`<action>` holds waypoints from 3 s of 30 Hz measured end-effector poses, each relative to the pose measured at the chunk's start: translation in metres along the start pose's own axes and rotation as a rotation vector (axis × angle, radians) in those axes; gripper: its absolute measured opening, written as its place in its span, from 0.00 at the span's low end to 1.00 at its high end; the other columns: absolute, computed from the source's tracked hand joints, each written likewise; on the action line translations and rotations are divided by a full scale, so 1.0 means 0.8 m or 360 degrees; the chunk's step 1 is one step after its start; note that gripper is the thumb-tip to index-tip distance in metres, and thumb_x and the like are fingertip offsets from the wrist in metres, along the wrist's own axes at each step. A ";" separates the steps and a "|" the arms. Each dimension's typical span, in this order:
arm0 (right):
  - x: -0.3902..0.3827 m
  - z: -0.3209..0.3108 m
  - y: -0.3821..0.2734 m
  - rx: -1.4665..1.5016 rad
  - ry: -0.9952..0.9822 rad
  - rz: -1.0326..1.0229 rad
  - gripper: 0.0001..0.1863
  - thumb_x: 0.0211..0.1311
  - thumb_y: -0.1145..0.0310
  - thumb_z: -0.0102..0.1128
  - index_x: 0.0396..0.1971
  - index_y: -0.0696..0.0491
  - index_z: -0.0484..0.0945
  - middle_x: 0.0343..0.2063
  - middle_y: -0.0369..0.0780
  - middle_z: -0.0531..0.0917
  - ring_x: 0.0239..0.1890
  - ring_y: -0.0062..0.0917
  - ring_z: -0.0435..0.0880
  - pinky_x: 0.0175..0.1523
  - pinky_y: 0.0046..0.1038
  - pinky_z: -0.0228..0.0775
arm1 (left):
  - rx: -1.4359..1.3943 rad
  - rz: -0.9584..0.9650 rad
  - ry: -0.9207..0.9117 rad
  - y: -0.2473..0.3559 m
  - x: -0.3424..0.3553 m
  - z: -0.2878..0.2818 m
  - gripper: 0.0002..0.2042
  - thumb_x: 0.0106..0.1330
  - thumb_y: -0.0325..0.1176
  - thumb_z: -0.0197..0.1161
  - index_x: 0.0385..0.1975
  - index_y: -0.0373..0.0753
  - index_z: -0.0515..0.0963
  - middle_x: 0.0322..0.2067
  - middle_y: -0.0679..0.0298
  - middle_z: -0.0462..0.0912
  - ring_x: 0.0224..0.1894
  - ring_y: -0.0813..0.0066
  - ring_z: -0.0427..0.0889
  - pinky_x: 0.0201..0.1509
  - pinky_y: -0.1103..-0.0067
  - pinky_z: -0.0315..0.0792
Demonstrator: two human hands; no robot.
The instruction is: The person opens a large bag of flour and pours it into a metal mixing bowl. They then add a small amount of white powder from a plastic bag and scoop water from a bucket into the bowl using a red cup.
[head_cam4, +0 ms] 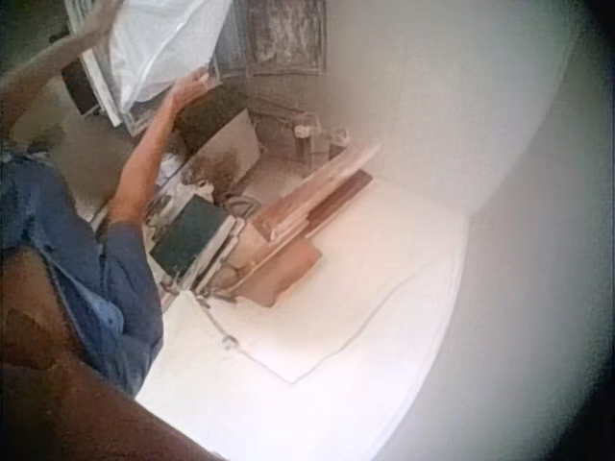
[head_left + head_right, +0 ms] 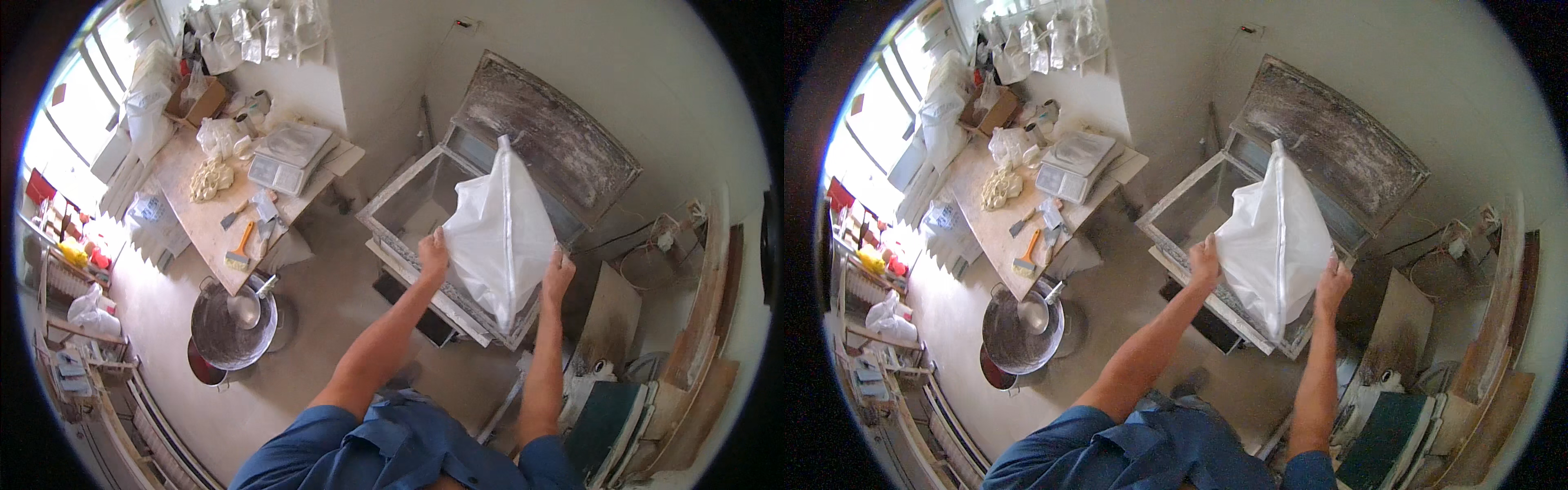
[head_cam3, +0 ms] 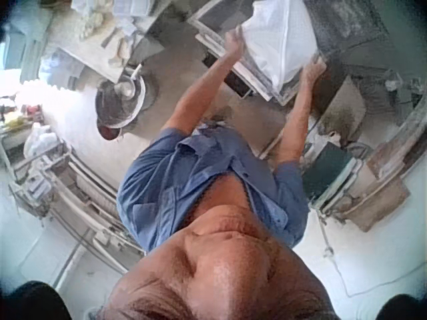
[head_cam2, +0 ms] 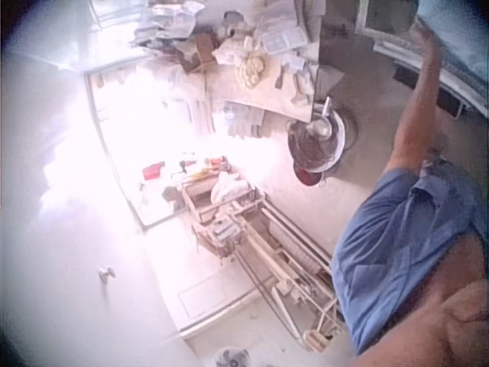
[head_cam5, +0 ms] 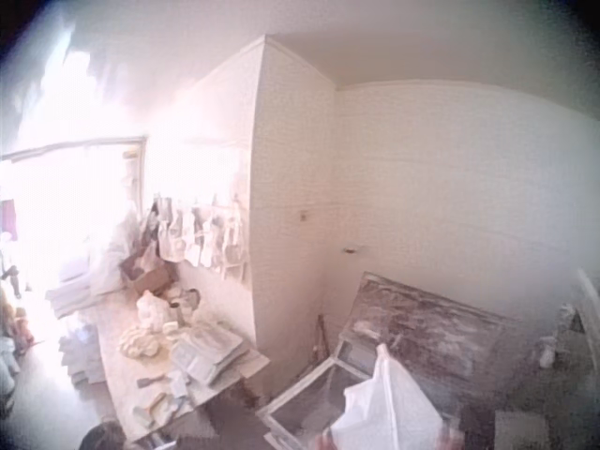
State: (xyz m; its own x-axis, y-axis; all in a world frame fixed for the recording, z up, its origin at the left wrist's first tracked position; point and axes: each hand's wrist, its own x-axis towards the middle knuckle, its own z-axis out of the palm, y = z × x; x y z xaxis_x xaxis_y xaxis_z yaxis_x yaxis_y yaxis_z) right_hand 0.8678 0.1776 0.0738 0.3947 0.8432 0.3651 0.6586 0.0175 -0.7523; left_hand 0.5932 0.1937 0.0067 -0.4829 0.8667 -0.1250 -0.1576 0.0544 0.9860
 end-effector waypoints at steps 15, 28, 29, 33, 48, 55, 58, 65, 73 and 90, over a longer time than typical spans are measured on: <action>-0.101 0.098 -0.104 0.0037 -0.0438 -0.0524 0.23 0.80 0.59 0.53 0.29 0.62 0.81 0.22 0.52 0.81 0.27 0.47 0.84 0.35 0.46 0.73 | -0.1138 -0.0472 -0.0729 -0.032 -0.033 0.059 0.12 0.73 0.32 0.57 0.30 0.34 0.83 0.20 0.60 0.81 0.26 0.64 0.85 0.28 0.63 0.78; 0.060 0.025 -0.099 -0.0025 -0.0174 -0.0695 0.26 0.78 0.58 0.55 0.21 0.63 0.72 0.17 0.47 0.72 0.23 0.33 0.66 0.33 0.41 0.63 | -0.0869 -0.0694 -0.0116 0.049 -0.001 0.004 0.16 0.80 0.38 0.57 0.39 0.31 0.83 0.32 0.64 0.84 0.33 0.75 0.79 0.40 0.73 0.75; 0.049 0.022 -0.118 -0.0047 -0.0374 -0.0629 0.28 0.79 0.55 0.54 0.22 0.64 0.75 0.18 0.49 0.74 0.21 0.37 0.69 0.31 0.42 0.65 | -0.0855 -0.0597 -0.0067 0.052 -0.005 0.013 0.16 0.81 0.38 0.56 0.39 0.31 0.82 0.32 0.64 0.84 0.33 0.75 0.79 0.40 0.73 0.75; 0.001 -0.046 -0.200 0.0081 -0.0458 -0.0903 0.28 0.78 0.48 0.54 0.29 0.61 0.79 0.23 0.50 0.81 0.25 0.42 0.84 0.34 0.43 0.72 | -0.0800 -0.0463 0.0047 0.060 -0.008 0.030 0.15 0.82 0.38 0.55 0.39 0.31 0.81 0.31 0.64 0.83 0.33 0.76 0.78 0.40 0.73 0.74; 0.027 -0.152 -0.170 -0.0638 -0.0377 -0.0737 0.10 0.65 0.71 0.70 0.33 0.62 0.78 0.27 0.55 0.81 0.30 0.51 0.83 0.35 0.45 0.70 | -0.0434 -0.0629 -0.0608 0.023 -0.012 -0.031 0.12 0.75 0.35 0.63 0.29 0.39 0.73 0.22 0.65 0.76 0.19 0.74 0.75 0.21 0.77 0.69; 0.019 -0.179 -0.200 -0.0636 -0.0078 -0.0858 0.14 0.60 0.76 0.70 0.46 0.62 0.86 0.45 0.51 0.89 0.48 0.49 0.88 0.53 0.40 0.79 | -0.0226 0.0578 -0.0985 0.187 0.246 -0.072 0.46 0.70 0.46 0.71 0.79 0.29 0.52 0.75 0.44 0.64 0.74 0.55 0.67 0.76 0.63 0.63; 0.042 -0.193 -0.232 -0.0853 -0.0055 -0.0962 0.12 0.65 0.73 0.70 0.48 0.56 0.89 0.46 0.47 0.91 0.48 0.41 0.91 0.56 0.38 0.81 | 0.0006 0.0556 -0.1345 0.262 0.295 -0.033 0.31 0.71 0.46 0.72 0.64 0.28 0.74 0.57 0.53 0.83 0.58 0.68 0.81 0.64 0.70 0.72; 0.015 -0.268 -0.267 -0.0779 0.0743 -0.0351 0.15 0.74 0.70 0.61 0.55 0.60 0.84 0.49 0.44 0.90 0.50 0.31 0.89 0.56 0.34 0.79 | -0.0099 0.1057 -0.1179 0.363 0.293 -0.027 0.17 0.71 0.44 0.71 0.46 0.34 0.86 0.41 0.64 0.89 0.38 0.81 0.81 0.42 0.80 0.77; -0.394 -0.089 0.002 -0.1115 -0.1626 0.0899 0.20 0.71 0.61 0.57 0.51 0.61 0.84 0.48 0.53 0.88 0.52 0.46 0.86 0.60 0.47 0.76 | 0.1105 0.0578 -0.1883 -0.035 0.217 -0.319 0.24 0.71 0.43 0.70 0.61 0.35 0.79 0.50 0.53 0.86 0.48 0.68 0.85 0.56 0.70 0.79; -0.335 -0.093 -0.031 -0.1444 -0.0400 0.0453 0.17 0.65 0.74 0.58 0.52 0.57 0.83 0.50 0.50 0.86 0.51 0.36 0.85 0.62 0.42 0.74 | 0.0834 0.1167 -0.1720 0.113 0.259 -0.282 0.12 0.60 0.24 0.68 0.44 0.34 0.88 0.44 0.60 0.89 0.46 0.69 0.85 0.49 0.70 0.79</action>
State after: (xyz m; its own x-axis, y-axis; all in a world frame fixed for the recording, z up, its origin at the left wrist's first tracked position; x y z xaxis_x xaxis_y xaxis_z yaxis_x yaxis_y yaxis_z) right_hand 0.7936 -0.0885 0.0354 0.5362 0.8435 0.0295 0.8437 -0.5346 -0.0491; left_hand 0.2848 0.2661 0.0449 0.6145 0.7132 0.3373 0.2885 -0.6011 0.7453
